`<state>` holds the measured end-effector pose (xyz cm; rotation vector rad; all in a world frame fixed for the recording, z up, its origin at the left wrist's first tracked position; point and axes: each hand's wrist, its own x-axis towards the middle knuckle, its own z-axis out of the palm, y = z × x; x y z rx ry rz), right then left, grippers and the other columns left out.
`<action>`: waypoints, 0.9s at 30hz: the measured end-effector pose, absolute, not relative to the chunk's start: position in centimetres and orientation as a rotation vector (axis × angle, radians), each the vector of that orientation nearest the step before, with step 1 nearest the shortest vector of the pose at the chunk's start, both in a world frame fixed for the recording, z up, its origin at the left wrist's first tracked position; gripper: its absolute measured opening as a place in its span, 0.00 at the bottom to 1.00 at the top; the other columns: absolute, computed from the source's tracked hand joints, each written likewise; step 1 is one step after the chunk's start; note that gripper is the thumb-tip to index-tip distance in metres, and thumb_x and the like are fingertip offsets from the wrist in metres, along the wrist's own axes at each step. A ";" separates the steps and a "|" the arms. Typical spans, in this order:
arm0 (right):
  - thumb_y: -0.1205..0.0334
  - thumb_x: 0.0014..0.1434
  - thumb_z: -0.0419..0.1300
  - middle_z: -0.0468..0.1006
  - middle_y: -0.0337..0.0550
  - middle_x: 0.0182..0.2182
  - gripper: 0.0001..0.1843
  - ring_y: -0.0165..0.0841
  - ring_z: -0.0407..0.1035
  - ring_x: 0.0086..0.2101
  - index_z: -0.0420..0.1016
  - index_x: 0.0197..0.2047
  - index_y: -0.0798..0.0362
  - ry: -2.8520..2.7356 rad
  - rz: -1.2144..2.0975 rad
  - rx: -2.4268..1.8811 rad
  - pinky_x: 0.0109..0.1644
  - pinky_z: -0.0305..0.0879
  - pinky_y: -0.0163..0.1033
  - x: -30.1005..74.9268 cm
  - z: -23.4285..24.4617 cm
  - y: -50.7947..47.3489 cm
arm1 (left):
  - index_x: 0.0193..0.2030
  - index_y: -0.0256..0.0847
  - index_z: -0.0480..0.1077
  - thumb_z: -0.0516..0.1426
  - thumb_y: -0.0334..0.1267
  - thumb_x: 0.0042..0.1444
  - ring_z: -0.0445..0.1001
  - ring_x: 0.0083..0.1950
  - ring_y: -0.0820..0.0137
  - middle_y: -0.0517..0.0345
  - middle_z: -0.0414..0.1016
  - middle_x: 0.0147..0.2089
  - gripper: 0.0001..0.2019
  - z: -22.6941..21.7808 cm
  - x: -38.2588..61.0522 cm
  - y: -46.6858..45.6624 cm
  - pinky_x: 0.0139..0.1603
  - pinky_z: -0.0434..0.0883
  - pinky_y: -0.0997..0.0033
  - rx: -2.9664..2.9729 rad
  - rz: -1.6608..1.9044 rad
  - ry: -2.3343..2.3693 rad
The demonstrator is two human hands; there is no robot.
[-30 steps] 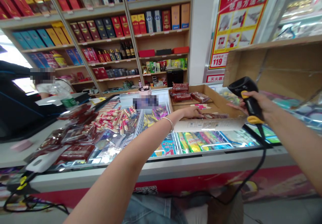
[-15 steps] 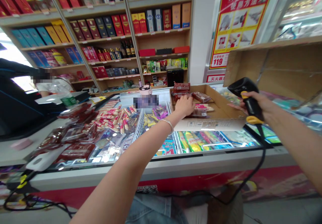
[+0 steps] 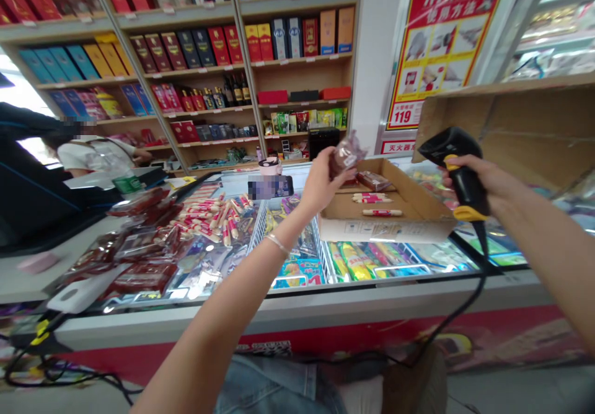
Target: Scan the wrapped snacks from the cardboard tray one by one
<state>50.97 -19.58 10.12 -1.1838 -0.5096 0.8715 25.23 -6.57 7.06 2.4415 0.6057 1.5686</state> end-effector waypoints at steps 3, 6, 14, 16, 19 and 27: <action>0.68 0.58 0.56 0.66 0.39 0.17 0.07 0.21 0.62 0.19 0.69 0.28 0.60 -0.607 0.920 -1.097 0.31 0.70 0.33 48.5 12.3 -18.8 | 0.55 0.44 0.62 0.62 0.40 0.47 0.66 0.55 0.62 0.50 0.66 0.55 0.27 6.9 18.9 -6.1 0.52 0.66 0.64 2.129 1.703 0.535; 0.68 0.56 0.58 0.69 0.42 0.20 0.05 0.23 0.64 0.20 0.70 0.30 0.61 -0.704 0.957 -1.056 0.28 0.68 0.30 43.8 13.6 -17.7 | 0.50 0.47 0.65 0.64 0.36 0.41 0.69 0.50 0.66 0.54 0.69 0.50 0.26 4.8 12.8 -4.5 0.45 0.69 0.70 1.774 1.723 0.579; 0.67 0.49 0.64 0.74 0.42 0.25 0.07 0.24 0.66 0.19 0.71 0.33 0.58 -0.992 1.228 -0.933 0.20 0.64 0.27 28.4 9.5 -12.9 | 0.43 0.43 0.67 0.54 0.34 0.34 0.70 0.30 0.73 0.57 0.75 0.39 0.23 1.6 6.0 -1.6 0.27 0.67 0.76 1.094 1.685 0.521; 0.66 0.49 0.64 0.73 0.41 0.24 0.08 0.24 0.67 0.18 0.71 0.32 0.58 -0.981 1.292 -0.924 0.20 0.64 0.28 26.0 7.4 -11.4 | 0.43 0.41 0.68 0.52 0.32 0.31 0.71 0.31 0.71 0.55 0.76 0.39 0.25 1.8 5.8 -1.5 0.28 0.68 0.75 1.115 1.715 0.510; 0.67 0.48 0.64 0.73 0.40 0.22 0.07 0.24 0.67 0.18 0.71 0.31 0.58 -0.923 1.364 -0.913 0.21 0.65 0.28 24.0 4.5 -9.6 | 0.44 0.41 0.68 0.50 0.31 0.28 0.73 0.36 0.68 0.54 0.76 0.41 0.28 1.8 5.6 -1.5 0.30 0.69 0.73 1.119 1.739 0.552; 0.70 0.45 0.64 0.72 0.38 0.19 0.07 0.25 0.66 0.16 0.71 0.30 0.58 -0.860 1.396 -1.118 0.18 0.62 0.28 24.1 1.4 -9.7 | 0.48 0.42 0.68 0.49 0.31 0.30 0.74 0.37 0.65 0.54 0.77 0.41 0.32 1.8 5.1 -1.5 0.33 0.71 0.68 1.157 1.745 0.518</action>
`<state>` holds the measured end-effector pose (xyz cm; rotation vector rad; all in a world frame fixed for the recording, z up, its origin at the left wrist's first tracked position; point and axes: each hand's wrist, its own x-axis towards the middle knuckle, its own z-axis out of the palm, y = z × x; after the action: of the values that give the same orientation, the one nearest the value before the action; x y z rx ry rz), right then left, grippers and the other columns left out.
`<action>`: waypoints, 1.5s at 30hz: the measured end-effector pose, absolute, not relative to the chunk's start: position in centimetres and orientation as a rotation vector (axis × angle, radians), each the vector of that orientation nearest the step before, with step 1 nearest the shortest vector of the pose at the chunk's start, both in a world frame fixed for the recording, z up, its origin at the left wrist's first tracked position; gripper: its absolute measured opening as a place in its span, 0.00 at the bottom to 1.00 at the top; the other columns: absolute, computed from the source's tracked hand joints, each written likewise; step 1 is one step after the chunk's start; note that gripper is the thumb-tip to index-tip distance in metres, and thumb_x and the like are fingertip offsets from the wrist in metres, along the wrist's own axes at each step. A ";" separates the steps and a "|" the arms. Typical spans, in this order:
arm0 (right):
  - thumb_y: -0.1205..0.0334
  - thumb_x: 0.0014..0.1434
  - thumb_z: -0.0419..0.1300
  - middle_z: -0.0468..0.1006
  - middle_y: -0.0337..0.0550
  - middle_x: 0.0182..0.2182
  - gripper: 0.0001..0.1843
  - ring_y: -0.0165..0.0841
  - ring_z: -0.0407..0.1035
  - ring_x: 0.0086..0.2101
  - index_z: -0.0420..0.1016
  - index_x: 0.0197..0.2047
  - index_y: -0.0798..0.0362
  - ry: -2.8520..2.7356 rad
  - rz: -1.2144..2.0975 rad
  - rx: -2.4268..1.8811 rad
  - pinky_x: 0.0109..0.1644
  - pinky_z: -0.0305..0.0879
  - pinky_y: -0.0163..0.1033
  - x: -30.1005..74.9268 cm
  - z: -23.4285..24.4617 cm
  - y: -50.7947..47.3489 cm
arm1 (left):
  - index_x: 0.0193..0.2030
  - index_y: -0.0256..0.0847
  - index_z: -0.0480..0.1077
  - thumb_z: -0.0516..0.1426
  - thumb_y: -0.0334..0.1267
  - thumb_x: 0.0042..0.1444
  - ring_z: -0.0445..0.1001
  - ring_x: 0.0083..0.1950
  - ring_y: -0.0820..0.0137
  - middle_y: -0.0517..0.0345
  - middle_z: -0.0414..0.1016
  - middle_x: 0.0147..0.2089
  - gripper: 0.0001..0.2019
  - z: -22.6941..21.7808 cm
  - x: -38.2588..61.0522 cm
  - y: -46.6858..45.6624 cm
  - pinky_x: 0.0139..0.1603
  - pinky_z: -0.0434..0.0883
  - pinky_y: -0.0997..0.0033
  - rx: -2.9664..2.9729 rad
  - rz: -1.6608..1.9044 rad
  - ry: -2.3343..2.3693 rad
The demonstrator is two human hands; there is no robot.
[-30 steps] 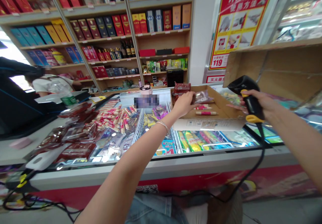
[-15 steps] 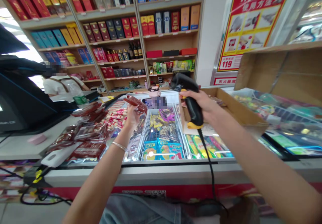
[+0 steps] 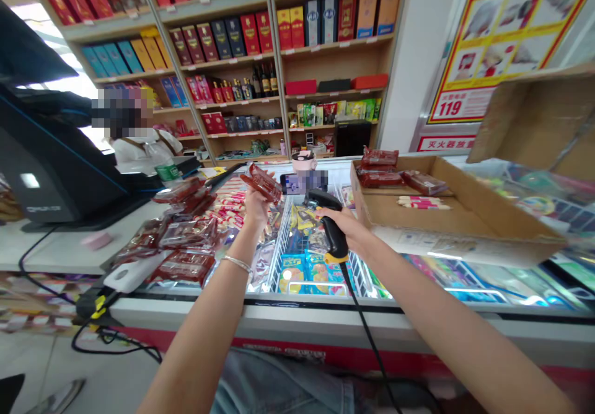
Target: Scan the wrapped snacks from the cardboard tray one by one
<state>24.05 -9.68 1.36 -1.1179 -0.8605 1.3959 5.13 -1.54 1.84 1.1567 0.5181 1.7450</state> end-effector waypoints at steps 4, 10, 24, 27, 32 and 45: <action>0.70 0.44 0.63 0.73 0.39 0.20 0.08 0.26 0.67 0.16 0.71 0.31 0.59 -0.877 1.374 -1.147 0.15 0.60 0.27 24.3 1.0 -9.6 | 0.48 0.42 0.68 0.49 0.31 0.30 0.74 0.39 0.63 0.54 0.77 0.39 0.32 1.9 5.0 -1.5 0.32 0.71 0.67 1.178 1.743 0.512; 0.69 0.44 0.64 0.69 0.36 0.15 0.08 0.26 0.65 0.15 0.69 0.30 0.57 -0.868 1.340 -1.136 0.17 0.61 0.28 24.2 0.7 -9.4 | 0.46 0.40 0.69 0.49 0.33 0.30 0.75 0.38 0.63 0.54 0.76 0.35 0.29 2.2 5.3 -1.7 0.33 0.70 0.67 1.163 1.738 0.574; 0.64 0.51 0.63 0.74 0.39 0.21 0.07 0.25 0.66 0.16 0.69 0.32 0.57 -0.703 1.351 -1.070 0.18 0.64 0.29 25.1 1.5 -8.9 | 0.43 0.43 0.68 0.50 0.32 0.33 0.68 0.30 0.74 0.60 0.74 0.35 0.24 2.3 7.1 -2.2 0.29 0.65 0.76 1.092 1.857 0.556; 0.65 0.51 0.63 0.75 0.40 0.22 0.06 0.25 0.66 0.17 0.69 0.31 0.57 -0.691 1.340 -1.070 0.19 0.64 0.29 25.1 1.2 -8.7 | 0.44 0.47 0.67 0.51 0.29 0.34 0.68 0.31 0.74 0.63 0.73 0.36 0.25 4.3 6.5 -3.2 0.29 0.65 0.77 1.115 1.945 0.606; 0.68 0.48 0.66 0.74 0.40 0.21 0.08 0.24 0.66 0.16 0.69 0.30 0.58 -0.739 1.401 -1.076 0.20 0.65 0.28 24.6 0.5 -9.0 | 0.41 0.43 0.67 0.55 0.26 0.35 0.69 0.34 0.71 0.62 0.72 0.34 0.21 10.0 -1.2 -5.4 0.33 0.67 0.75 1.362 1.988 0.899; 0.66 0.48 0.66 0.73 0.39 0.20 0.09 0.25 0.67 0.16 0.70 0.32 0.59 -0.823 1.404 -1.138 0.16 0.63 0.27 24.4 0.5 -9.3 | 0.32 0.46 0.74 0.58 0.24 0.40 0.67 0.44 0.69 0.68 0.74 0.33 0.14 11.6 -18.8 -9.2 0.61 0.56 0.61 1.864 1.264 1.802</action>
<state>24.40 -9.30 0.49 -1.1384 -0.8235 1.4036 -18.85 -9.24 11.64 1.8642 1.8024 1.2637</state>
